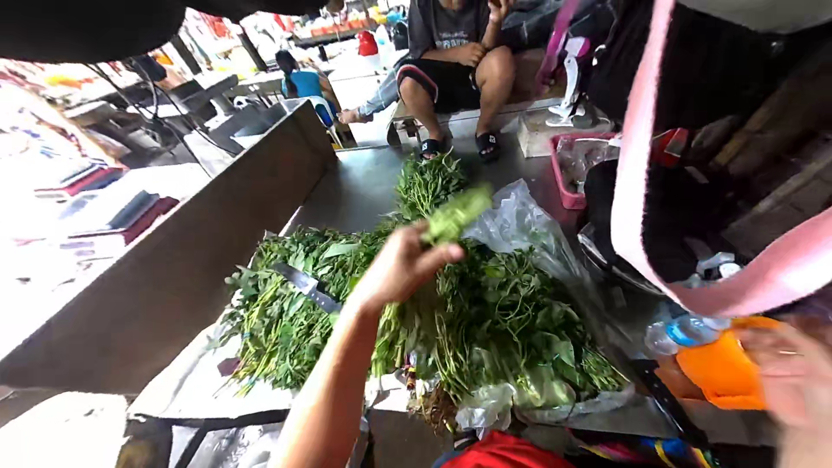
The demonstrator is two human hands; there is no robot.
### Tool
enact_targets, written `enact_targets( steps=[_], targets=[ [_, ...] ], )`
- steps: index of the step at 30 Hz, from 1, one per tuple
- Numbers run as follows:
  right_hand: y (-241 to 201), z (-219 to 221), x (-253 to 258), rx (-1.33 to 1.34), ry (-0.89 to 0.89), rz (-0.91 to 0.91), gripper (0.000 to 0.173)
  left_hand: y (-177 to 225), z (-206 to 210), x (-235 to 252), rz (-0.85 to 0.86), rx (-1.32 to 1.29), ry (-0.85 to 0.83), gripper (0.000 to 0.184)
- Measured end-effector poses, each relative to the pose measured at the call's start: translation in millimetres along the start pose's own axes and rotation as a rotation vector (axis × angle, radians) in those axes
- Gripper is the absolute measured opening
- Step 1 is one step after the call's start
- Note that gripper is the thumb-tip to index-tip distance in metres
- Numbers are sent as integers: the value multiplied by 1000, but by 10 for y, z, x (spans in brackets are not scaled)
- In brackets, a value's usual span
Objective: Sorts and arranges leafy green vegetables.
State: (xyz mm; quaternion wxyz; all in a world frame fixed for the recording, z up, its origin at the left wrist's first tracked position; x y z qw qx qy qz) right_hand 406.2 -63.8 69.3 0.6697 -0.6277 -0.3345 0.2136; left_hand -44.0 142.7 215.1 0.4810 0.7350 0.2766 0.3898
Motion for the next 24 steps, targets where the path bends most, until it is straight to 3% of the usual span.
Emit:
enact_targets(
  steps=[3,7,13,14,15,17,18,20,24],
  targets=[
    [220,1016,-285,233,-199,102,22,-529,521,-153,-170,200,-212,37],
    [208,1901,-507,424,-377,301,38,-952,799,-340,-273,223,-248,41],
    [-134,2308,-379,195,-607,-65,20,-955,920,-478,-303,293,-257,43],
    [-132,2361,-357,158,-669,-102,24,-932,938,-482,-286,295,-260,43],
    [-113,2420,-350,136,-743,-120,41,-910,954,-485,-266,296,-262,43],
    [-88,2542,-387,134,-893,-126,72,-873,987,-479,-234,298,-270,43],
    [-92,2594,-430,167,-955,-118,77,-856,1006,-473,-222,298,-275,44],
    [-87,2678,-542,280,-1033,-75,74,-833,1045,-457,-195,285,-281,43],
    [10,2798,-710,575,-1008,33,63,-836,1115,-413,-146,238,-295,43]
  ],
)
Point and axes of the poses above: each hand's wrist, its own x-axis towards the middle knuckle, its own z-axis out of the palm, y = z × x, the point moved 8 cm from there along x, towards the middle knuckle, and after that the axes turned 14 degrees about -x, right-handed, at the moved point
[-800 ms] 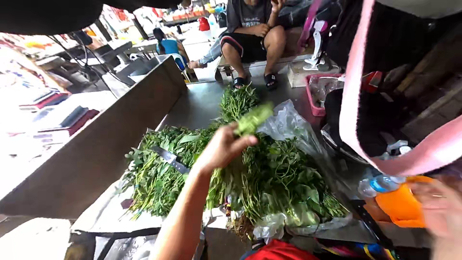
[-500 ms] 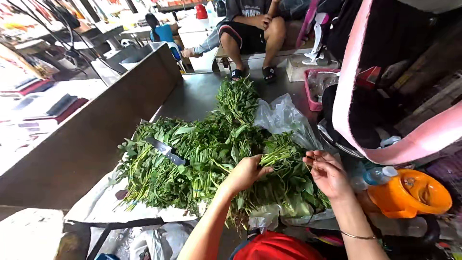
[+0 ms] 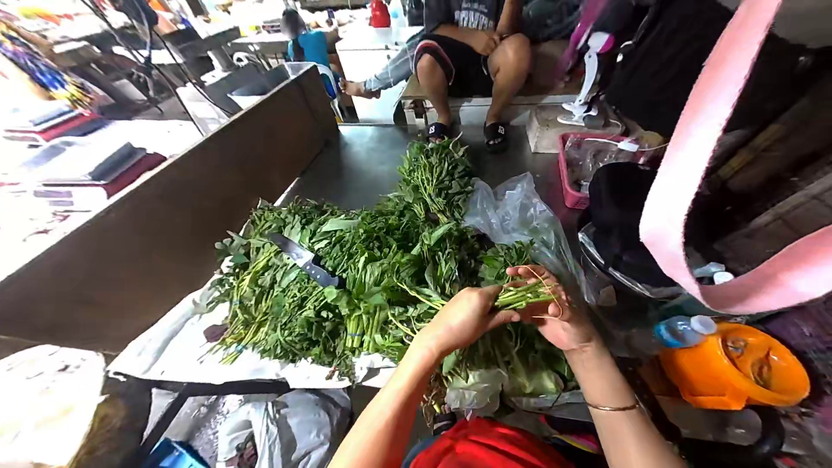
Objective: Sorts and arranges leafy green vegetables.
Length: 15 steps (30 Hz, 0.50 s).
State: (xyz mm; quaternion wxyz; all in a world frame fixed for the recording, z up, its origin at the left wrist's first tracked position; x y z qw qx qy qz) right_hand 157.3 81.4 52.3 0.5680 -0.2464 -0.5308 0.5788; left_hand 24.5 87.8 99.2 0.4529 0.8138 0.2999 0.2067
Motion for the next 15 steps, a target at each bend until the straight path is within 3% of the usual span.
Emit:
enact_targets(
  steps=[11,14,15],
  targets=[
    [138,150,60,-109,2,26,60,-14,52,150,-36,57,-84,38],
    [115,113,45,-263,115,66,59,-14,-35,149,-59,47,-70,35],
    [81,83,33,-364,180,95,51,-7,-102,145,-53,43,-33,35]
  ],
)
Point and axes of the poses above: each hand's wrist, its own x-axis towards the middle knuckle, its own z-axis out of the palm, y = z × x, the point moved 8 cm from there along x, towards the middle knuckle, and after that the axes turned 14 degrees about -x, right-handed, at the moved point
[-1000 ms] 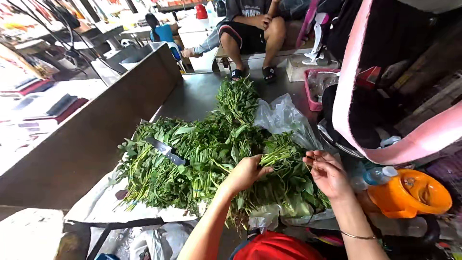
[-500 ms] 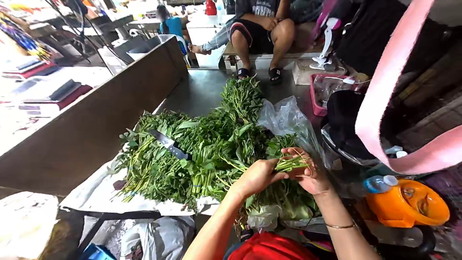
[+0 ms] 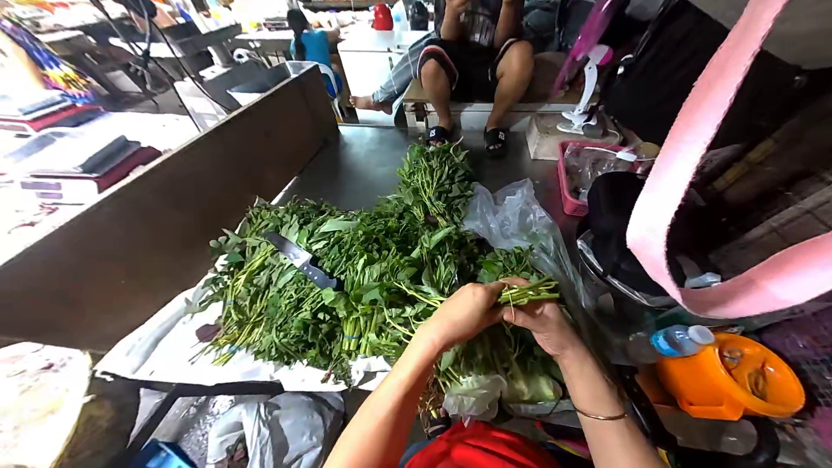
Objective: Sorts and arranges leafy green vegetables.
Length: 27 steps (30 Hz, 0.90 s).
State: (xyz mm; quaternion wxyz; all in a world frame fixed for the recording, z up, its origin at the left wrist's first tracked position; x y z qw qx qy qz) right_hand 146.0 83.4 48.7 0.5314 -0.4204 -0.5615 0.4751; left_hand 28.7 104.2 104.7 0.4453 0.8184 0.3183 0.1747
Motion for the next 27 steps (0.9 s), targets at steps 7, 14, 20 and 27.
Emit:
enact_targets(
  steps=[7,14,20,27],
  targets=[
    [-625,-138,-143,-148,-64,-397,37,23,-639,-65,173,-254,376,30],
    [-1525,158,-110,1160,-199,-519,36,669,-757,22,443,-1000,459,6],
    [-1407,-2,473,471,-16,-557,70,786,-660,2,518,-909,336,17],
    [-1860,267,814,-515,-735,-532,59,419,-352,0,201,-560,-20,25]
  ],
)
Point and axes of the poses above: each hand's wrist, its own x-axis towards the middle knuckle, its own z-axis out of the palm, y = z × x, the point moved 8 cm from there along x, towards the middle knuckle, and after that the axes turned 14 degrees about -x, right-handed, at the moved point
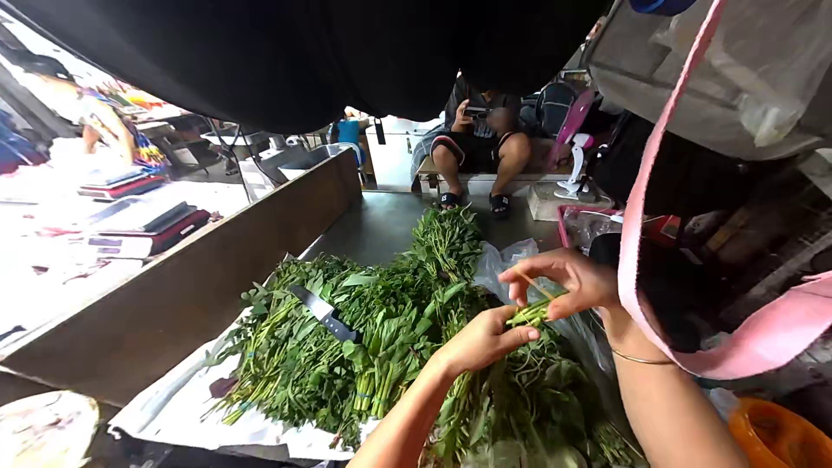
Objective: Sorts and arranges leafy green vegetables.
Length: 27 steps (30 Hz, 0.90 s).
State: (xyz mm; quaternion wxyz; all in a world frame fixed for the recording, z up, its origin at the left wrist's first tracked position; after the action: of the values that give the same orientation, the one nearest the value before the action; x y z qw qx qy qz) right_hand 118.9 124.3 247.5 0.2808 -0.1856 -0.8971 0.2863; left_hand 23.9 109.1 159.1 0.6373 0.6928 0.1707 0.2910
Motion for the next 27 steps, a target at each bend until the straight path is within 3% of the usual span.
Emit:
enact_targets(
  steps=[3,5,7,8,10,14,16,19,23,25,27],
  targets=[
    [-375,232,187,-446,-37,78,26,-6,-64,-20,21,90,112,19],
    [-628,492,152,-684,96,-56,19,68,-198,-74,86,43,242,25],
    [-716,745,18,-740,253,-158,20,63,-386,-75,114,-114,338,27],
    [-693,801,-64,-617,358,-192,19,56,-465,-87,125,-215,384,24],
    [-508,770,-233,-110,620,-210,19,73,-527,-135,174,-403,420,15],
    [78,671,-413,765,1031,-130,47,134,-405,-200,293,-572,411,9],
    [350,642,-387,829,986,-46,61,119,-332,-187,309,-546,373,8],
    [522,449,-282,732,735,25,71,38,-243,-169,227,-373,247,17],
    [241,99,-61,301,267,-10,53,-35,-96,-153,26,-166,84,23],
    [-54,38,32,-36,181,-16,28,-81,-54,-117,-36,-123,55,22],
    [-391,168,86,-438,201,-56,21,-100,-98,-91,-28,-111,147,24]
  ],
)
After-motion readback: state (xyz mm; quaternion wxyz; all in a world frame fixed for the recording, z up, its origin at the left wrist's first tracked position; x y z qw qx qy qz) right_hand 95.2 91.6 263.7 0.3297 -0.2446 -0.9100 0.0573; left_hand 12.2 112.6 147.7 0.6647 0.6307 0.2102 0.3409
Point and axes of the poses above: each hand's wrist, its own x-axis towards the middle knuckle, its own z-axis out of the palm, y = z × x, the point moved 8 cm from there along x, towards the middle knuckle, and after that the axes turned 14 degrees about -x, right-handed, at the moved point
